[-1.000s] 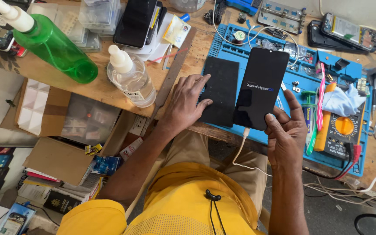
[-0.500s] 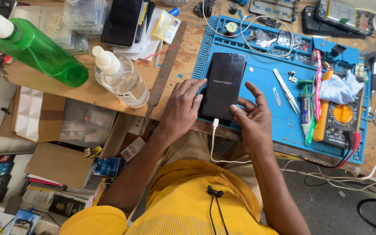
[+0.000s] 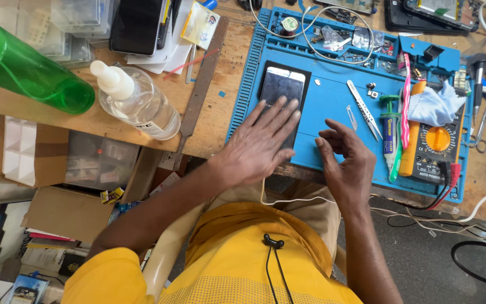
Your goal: The person cleans a small circuit board with a toothbrush and spray, then reassembles a smartphone by connecting internal components and snapping the casing shut. They wipe the exterior and connect a charging cable, confirming the device powers on.
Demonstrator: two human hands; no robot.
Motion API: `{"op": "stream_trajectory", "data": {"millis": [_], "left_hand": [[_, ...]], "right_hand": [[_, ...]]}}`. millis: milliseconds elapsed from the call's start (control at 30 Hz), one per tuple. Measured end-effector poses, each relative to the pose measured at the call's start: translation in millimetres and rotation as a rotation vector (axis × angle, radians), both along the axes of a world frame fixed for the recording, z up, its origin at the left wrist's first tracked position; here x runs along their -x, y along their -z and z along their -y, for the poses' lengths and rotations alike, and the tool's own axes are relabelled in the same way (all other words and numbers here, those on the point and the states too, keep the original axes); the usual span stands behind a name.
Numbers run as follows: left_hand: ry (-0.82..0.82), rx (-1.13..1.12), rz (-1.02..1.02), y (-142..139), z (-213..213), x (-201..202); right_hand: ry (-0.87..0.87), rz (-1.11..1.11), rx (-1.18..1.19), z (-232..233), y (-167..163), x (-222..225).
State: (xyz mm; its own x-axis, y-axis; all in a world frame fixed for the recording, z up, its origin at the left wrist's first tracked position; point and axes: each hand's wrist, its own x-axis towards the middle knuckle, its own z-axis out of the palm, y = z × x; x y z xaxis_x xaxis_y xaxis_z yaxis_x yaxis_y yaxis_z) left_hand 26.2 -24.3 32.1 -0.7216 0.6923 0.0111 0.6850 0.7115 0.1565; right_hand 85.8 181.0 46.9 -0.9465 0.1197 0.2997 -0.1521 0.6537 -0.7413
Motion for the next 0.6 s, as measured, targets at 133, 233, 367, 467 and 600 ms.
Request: {"op": "stream_trajectory", "data": {"millis": [133, 233, 367, 467, 600], "left_hand": [[-0.056, -0.063, 0.007, -9.9, -14.3, 54.4], [-0.066, 0.079, -0.019, -13.6, -22.5, 58.4], [0.154, -0.079, 0.014, -12.6, -15.5, -16.4], [0.352, -0.445, 0.263, -10.4, 4.6, -72.2], [0.008, -0.82, 0.227, -20.8, 41.6, -94.9]], "right_hand": [[0.062, -0.061, 0.085, -5.5, 15.5, -5.9], [0.069, -0.085, 0.194, -10.8, 21.4, -7.3], [0.032, -0.102, 0.392, -15.2, 25.8, -7.2], [0.015, -0.126, 0.567, -19.0, 31.7, -10.1], [0.036, -0.198, 0.641, -35.9, 36.2, -11.9]]}}
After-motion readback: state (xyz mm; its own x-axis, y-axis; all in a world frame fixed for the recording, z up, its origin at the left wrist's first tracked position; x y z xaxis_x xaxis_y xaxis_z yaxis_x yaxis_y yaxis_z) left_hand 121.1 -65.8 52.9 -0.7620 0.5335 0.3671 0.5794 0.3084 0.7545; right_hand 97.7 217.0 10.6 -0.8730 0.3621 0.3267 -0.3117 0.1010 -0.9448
